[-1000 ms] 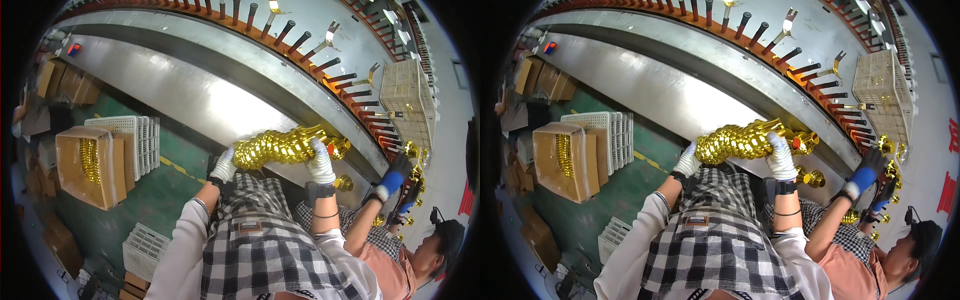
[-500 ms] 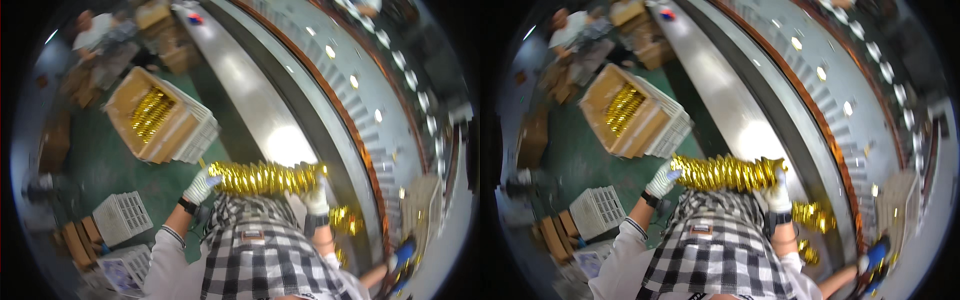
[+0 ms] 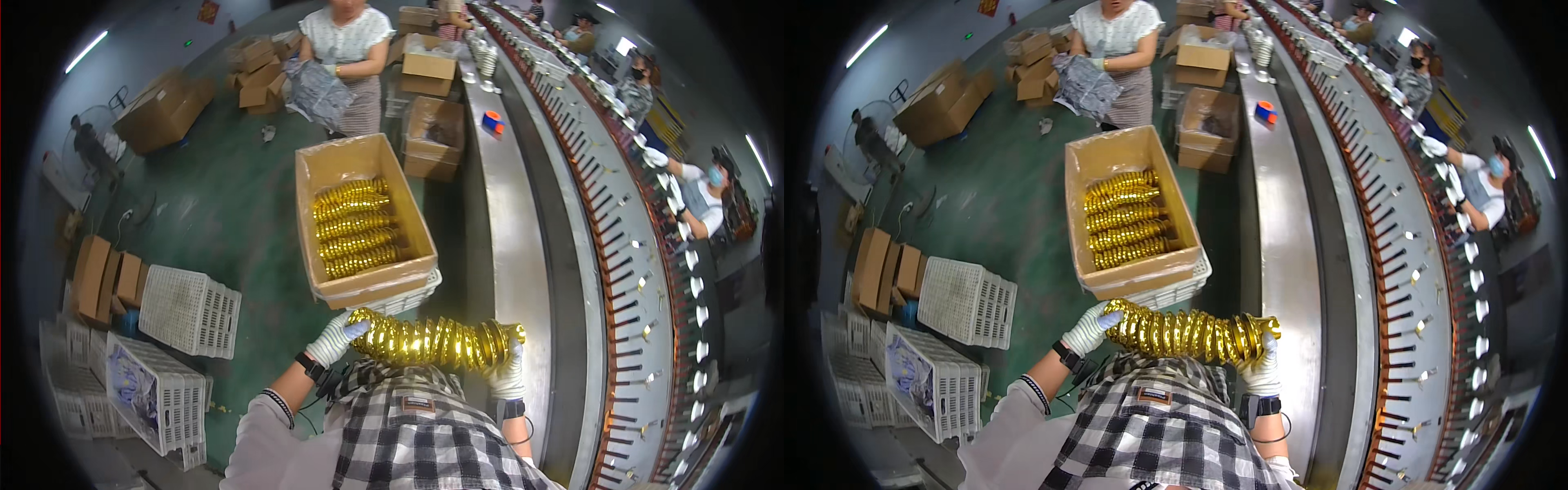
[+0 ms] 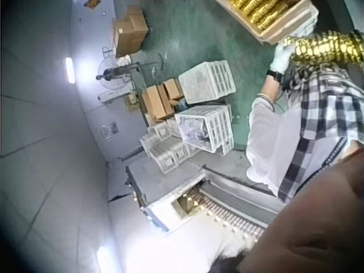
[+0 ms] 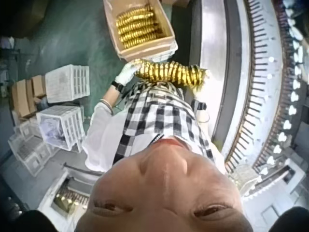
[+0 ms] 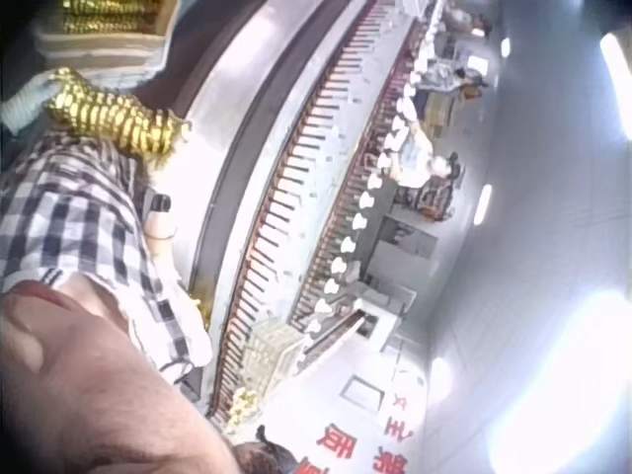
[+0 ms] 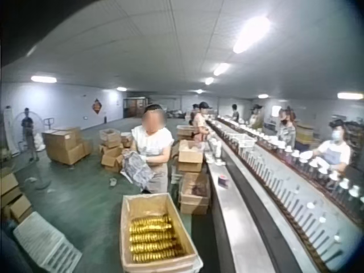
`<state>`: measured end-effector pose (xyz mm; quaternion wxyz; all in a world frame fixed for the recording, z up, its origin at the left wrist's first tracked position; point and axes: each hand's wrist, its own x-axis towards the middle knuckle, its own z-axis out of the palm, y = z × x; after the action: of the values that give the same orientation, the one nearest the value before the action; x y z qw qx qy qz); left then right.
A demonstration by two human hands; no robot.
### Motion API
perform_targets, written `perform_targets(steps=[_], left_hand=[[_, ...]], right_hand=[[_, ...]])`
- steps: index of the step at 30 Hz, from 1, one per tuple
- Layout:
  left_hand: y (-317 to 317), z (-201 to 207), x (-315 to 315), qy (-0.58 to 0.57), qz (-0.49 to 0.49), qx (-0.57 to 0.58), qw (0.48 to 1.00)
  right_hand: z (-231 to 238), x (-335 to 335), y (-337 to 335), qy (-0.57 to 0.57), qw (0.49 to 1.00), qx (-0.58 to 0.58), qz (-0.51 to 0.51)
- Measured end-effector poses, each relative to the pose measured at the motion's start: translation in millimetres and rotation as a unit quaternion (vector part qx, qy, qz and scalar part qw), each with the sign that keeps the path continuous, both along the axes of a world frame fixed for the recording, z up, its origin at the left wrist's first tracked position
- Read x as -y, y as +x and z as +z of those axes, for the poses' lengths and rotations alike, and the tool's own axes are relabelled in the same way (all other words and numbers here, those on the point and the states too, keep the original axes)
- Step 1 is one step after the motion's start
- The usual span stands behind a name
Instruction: Packing gold-colored plastic or rubber products into cardboard boxes for shipping.
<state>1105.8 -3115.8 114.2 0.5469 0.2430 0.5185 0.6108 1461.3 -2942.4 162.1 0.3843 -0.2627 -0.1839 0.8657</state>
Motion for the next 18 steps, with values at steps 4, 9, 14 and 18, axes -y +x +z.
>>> perform_targets(steps=[4, 9, 14, 18], left_hand=[[-39.4, 5.5, 14.8, -0.021, 0.048, 0.032, 0.998], [-50.1, -11.1, 28.5, -0.045, 0.141, 0.006, 0.989], [-29.3, -7.1, 16.3, -0.053, 0.170, 0.022, 0.984], [-3.2, -5.9, 3.0, -0.086, 0.191, 0.038, 0.977]], right_hand=[[10.0, -13.9, -62.3, 0.012, 1.000, -0.007, -0.001], [18.2, -49.0, -100.9, 0.007, 0.998, 0.021, 0.067], [-6.0, -91.4, -111.3, -0.033, 0.988, 0.006, 0.151], [-6.9, -119.8, -101.0, -0.046, 0.980, 0.028, 0.191]])
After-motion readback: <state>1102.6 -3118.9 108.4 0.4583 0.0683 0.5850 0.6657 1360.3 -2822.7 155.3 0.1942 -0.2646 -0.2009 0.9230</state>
